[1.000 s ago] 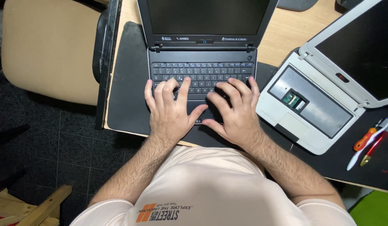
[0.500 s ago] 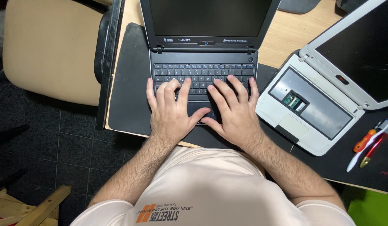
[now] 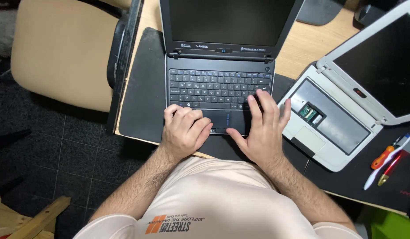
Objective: Final assembly of a laptop casing, including screwing in components, attaching the battery cover, and cleaning the screen with a brush.
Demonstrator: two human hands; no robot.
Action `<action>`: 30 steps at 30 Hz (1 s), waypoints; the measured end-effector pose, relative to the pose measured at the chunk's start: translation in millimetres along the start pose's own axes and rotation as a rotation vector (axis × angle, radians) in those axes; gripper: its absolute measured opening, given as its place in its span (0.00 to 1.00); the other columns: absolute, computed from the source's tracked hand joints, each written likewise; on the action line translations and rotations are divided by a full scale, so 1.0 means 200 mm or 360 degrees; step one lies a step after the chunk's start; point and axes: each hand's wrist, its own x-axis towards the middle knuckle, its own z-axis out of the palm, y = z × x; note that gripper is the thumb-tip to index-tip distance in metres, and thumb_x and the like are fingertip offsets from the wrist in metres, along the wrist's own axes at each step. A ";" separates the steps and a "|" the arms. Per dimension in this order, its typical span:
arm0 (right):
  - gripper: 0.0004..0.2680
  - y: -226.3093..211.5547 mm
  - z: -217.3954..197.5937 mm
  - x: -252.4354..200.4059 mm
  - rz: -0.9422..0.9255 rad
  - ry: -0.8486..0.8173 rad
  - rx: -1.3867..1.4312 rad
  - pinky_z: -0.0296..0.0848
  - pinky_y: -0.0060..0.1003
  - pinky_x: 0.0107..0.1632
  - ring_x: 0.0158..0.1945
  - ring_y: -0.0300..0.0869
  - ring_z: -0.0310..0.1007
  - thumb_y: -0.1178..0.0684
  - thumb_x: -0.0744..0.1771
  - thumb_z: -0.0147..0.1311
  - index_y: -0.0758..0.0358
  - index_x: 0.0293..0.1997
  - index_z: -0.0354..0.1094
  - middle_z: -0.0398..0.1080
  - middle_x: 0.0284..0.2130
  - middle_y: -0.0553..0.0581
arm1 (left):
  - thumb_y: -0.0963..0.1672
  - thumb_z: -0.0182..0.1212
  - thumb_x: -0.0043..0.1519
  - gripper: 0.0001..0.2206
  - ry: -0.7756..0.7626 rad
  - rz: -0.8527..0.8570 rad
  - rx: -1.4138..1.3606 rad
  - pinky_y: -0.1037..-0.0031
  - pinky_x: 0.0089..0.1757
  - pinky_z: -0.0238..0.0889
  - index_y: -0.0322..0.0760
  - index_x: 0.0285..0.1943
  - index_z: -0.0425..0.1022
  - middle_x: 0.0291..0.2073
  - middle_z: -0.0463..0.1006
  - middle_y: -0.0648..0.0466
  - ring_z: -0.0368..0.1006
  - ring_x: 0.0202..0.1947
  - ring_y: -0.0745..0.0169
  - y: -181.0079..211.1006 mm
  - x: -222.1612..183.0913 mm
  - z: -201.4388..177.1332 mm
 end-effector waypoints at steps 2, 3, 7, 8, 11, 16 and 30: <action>0.37 -0.01 0.00 0.01 -0.0002 -0.0021 0.0012 0.30 0.93 0.82 0.85 0.74 0.64 0.24 0.76 0.59 0.69 0.89 0.61 0.61 0.83 0.78 | 0.49 0.74 0.76 0.08 0.0030 -0.0034 0.0017 0.46 0.60 0.70 0.49 0.44 0.88 0.43 0.82 0.59 0.78 0.48 0.56 0.01 0.03 -0.01; 0.37 -0.02 0.00 0.01 0.0016 -0.0042 0.0017 0.29 0.95 0.81 0.85 0.75 0.63 0.24 0.76 0.59 0.69 0.89 0.62 0.61 0.82 0.79 | 0.49 0.75 0.75 0.10 0.0051 -0.0059 0.0018 0.46 0.61 0.70 0.48 0.40 0.86 0.42 0.82 0.59 0.78 0.48 0.56 0.01 0.04 -0.02; 0.37 -0.04 -0.01 0.00 0.0020 -0.0078 -0.0003 0.30 0.96 0.80 0.86 0.75 0.62 0.22 0.76 0.56 0.68 0.88 0.63 0.60 0.83 0.79 | 0.50 0.79 0.74 0.20 0.0076 -0.0098 0.0006 0.41 0.60 0.68 0.46 0.30 0.77 0.42 0.82 0.58 0.76 0.49 0.53 0.01 0.03 -0.02; 0.36 -0.04 -0.01 0.00 0.0007 -0.0053 0.0018 0.32 0.95 0.81 0.85 0.75 0.62 0.23 0.76 0.57 0.68 0.87 0.65 0.61 0.82 0.77 | 0.49 0.75 0.76 0.18 0.0077 -0.0095 0.0031 0.40 0.63 0.67 0.44 0.33 0.79 0.43 0.82 0.56 0.77 0.50 0.52 0.01 0.03 -0.02; 0.34 -0.03 0.02 -0.03 -0.0048 -0.0028 0.0040 0.36 0.92 0.82 0.84 0.71 0.64 0.24 0.75 0.60 0.64 0.85 0.69 0.66 0.78 0.71 | 0.47 0.72 0.79 0.12 0.0091 -0.0123 0.0084 0.37 0.66 0.65 0.43 0.41 0.82 0.44 0.82 0.54 0.80 0.52 0.50 0.01 0.05 -0.02; 0.26 -0.02 0.11 -0.08 -0.0173 -0.0035 0.0078 0.45 0.86 0.86 0.82 0.63 0.68 0.31 0.75 0.64 0.57 0.80 0.75 0.73 0.74 0.61 | 0.46 0.75 0.77 0.11 0.0095 -0.0145 0.0065 0.34 0.68 0.64 0.43 0.42 0.81 0.45 0.82 0.53 0.80 0.53 0.48 0.01 0.07 -0.02; 0.14 0.00 0.05 0.03 -0.0245 -0.0043 0.0098 0.49 0.80 0.88 0.84 0.61 0.68 0.39 0.81 0.52 0.54 0.68 0.78 0.77 0.77 0.55 | 0.62 0.65 0.79 0.29 -0.0206 -0.0158 0.0224 0.14 0.71 0.50 0.46 0.79 0.84 0.68 0.81 0.45 0.71 0.72 0.36 0.04 0.14 -0.09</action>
